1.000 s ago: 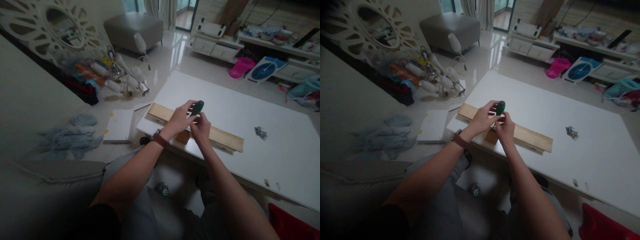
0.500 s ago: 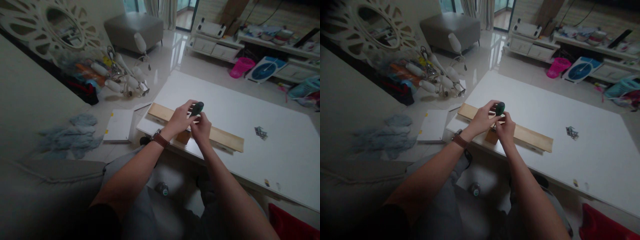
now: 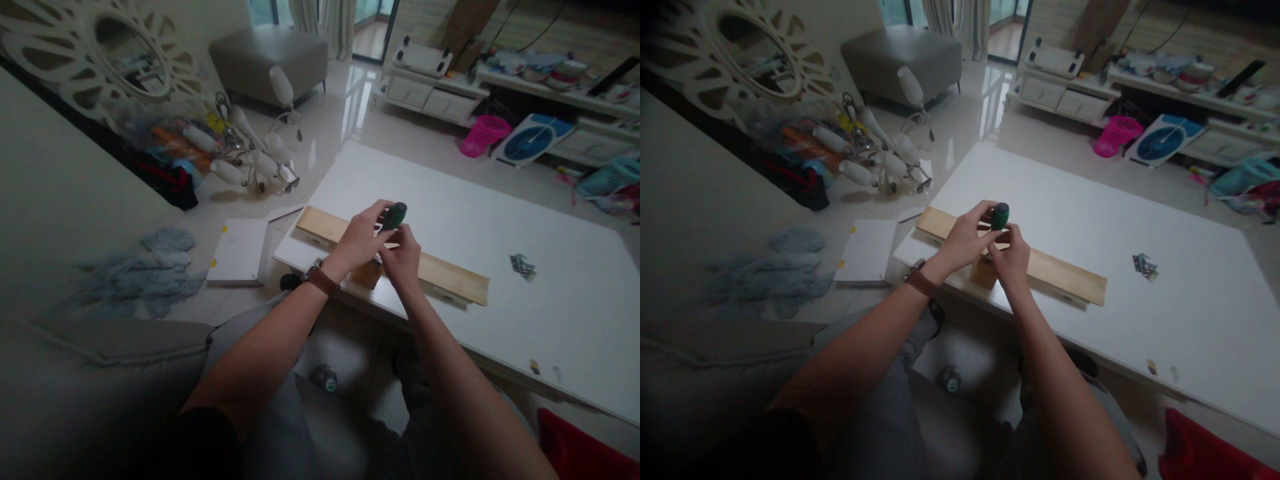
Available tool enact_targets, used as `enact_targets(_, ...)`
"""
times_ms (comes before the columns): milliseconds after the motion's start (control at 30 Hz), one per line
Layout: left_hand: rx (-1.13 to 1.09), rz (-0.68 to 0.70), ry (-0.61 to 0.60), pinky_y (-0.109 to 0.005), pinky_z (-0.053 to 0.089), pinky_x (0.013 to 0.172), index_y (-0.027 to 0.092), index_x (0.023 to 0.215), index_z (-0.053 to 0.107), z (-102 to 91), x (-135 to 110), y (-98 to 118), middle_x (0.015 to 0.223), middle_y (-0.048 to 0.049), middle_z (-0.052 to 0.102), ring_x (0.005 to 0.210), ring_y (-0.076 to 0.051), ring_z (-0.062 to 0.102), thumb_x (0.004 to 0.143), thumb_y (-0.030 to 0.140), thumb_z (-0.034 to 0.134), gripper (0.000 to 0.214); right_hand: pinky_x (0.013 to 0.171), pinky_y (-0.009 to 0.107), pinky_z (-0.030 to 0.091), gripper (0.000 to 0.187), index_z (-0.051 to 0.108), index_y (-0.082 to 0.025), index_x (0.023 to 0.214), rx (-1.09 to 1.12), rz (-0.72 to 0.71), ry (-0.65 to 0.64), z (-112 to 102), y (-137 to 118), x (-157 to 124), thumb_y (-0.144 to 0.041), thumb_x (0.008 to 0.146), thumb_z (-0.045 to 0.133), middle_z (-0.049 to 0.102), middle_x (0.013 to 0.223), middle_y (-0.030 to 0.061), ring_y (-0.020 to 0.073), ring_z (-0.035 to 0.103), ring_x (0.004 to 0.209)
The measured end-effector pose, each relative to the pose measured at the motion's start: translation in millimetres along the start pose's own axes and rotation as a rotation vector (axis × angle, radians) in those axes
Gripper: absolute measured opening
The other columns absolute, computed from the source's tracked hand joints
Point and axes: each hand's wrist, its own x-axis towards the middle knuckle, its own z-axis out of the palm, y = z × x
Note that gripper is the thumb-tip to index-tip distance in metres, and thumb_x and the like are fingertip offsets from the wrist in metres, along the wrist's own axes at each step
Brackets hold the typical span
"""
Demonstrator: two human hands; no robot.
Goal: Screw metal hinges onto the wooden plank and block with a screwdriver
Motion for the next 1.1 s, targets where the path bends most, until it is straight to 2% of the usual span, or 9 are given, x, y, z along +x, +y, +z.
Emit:
enact_targets(167, -0.011, -0.022, 0.015, -0.038, 0.063, 0.095, 0.023, 0.124, 0.062, -0.3, -0.3, 0.7, 0.126, -0.0084, 0.072, 0.106, -0.02, 0.07, 0.084, 0.005, 0.072, 0.045, 0.064, 0.032, 0.053, 0.036, 0.066, -0.024, 0.113, -0.045, -0.015, 0.012, -1.7, -0.5, -1.5, -0.029, 0.078, 0.065, 0.078, 0.081, 0.0015, 0.0208, 0.072, 0.066)
enact_targets(333, -0.019, -0.029, -0.001, -0.039, 0.063, 0.096, 0.026, 0.129, 0.062, -0.4, -0.3, 0.9, 0.124, -0.0073, 0.073, 0.107, -0.021, 0.071, 0.084, 0.004, 0.07, 0.05, 0.066, 0.033, 0.056, 0.038, 0.066, -0.024, 0.116, -0.037, -0.015, 0.003, -1.7, -2.3, -1.9, -0.03, 0.079, 0.067, 0.08, 0.086, 0.0035, 0.0216, 0.074, 0.07)
enact_targets(633, -0.024, -0.019, 0.0, -0.041, 0.062, 0.098, 0.025, 0.126, 0.063, -0.3, -0.7, -1.0, 0.12, -0.0075, 0.074, 0.105, -0.021, 0.071, 0.086, 0.005, 0.068, 0.044, 0.066, 0.032, 0.055, 0.034, 0.064, -0.025, 0.11, -0.001, -0.038, 0.001, -0.6, -0.9, -0.5, -0.033, 0.078, 0.069, 0.078, 0.085, 0.0026, 0.0232, 0.075, 0.081)
enact_targets(867, -0.02, -0.024, -0.003, -0.041, 0.062, 0.097, 0.025, 0.126, 0.062, -1.1, -0.6, 0.9, 0.12, -0.0072, 0.074, 0.105, -0.021, 0.071, 0.086, 0.005, 0.069, 0.045, 0.064, 0.032, 0.052, 0.034, 0.067, -0.024, 0.112, -0.047, -0.012, 0.028, -1.6, -2.4, -2.0, -0.028, 0.078, 0.067, 0.075, 0.079, 0.0001, 0.0188, 0.068, 0.063)
enact_targets(1100, -0.028, -0.037, -0.01, -0.04, 0.062, 0.097, 0.024, 0.126, 0.061, -1.4, -0.1, 1.8, 0.12, -0.007, 0.074, 0.106, -0.02, 0.072, 0.088, 0.003, 0.064, 0.044, 0.064, 0.033, 0.054, 0.036, 0.066, -0.023, 0.112, -0.002, -0.013, 0.019, -1.2, -3.1, -1.8, -0.032, 0.078, 0.068, 0.078, 0.082, 0.0023, 0.021, 0.072, 0.068)
